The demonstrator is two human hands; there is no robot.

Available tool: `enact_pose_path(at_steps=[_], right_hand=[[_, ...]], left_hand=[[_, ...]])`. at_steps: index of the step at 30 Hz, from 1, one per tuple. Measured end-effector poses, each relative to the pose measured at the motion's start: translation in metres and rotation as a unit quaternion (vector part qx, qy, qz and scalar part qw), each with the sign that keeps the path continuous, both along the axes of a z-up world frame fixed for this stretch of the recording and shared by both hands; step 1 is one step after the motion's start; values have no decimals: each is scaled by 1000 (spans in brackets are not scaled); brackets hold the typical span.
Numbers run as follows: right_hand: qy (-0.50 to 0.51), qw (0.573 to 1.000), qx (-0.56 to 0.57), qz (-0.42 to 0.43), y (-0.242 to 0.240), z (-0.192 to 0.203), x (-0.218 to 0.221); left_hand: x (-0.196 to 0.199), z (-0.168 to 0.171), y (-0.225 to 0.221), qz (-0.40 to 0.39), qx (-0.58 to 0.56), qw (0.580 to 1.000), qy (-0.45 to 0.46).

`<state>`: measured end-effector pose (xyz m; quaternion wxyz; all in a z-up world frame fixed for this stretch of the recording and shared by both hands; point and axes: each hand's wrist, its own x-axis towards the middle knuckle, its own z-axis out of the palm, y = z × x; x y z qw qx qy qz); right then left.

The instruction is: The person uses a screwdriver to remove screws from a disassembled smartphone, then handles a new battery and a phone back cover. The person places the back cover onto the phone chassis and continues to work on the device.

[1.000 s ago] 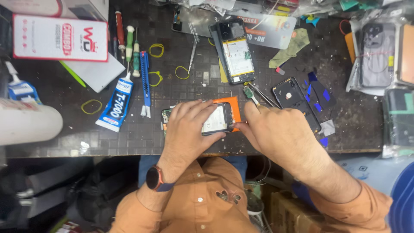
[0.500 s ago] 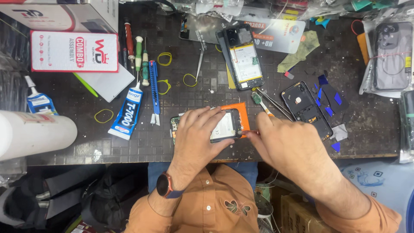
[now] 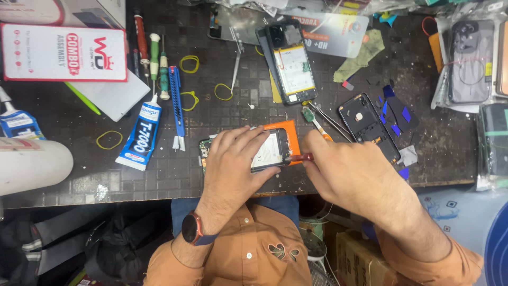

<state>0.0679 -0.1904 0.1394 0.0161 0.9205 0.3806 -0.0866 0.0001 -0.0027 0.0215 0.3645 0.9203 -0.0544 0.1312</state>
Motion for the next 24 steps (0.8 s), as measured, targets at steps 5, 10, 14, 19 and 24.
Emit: enact_pose_path(at_steps=[5,10,14,19,24], right_hand=[[-25,1000,-16,-4,-4,-8,-1],[-48,999,-12,-22,-8,-13,-3],[-12,998,-68,-14,-8,-8,-1],[-57,997,-47,0,-6,-14,-7],[-29,1000,-4,-10,-8,-11,-6]], left_hand=[[2,0,2,-8,5,1000,0],[3,0,1,-8,5,1000,2],[5,2,1,-7,9,1000,5],[3,-3,0,-6,11,1000,12],[2,-1,-1,-1,15,1000,1]])
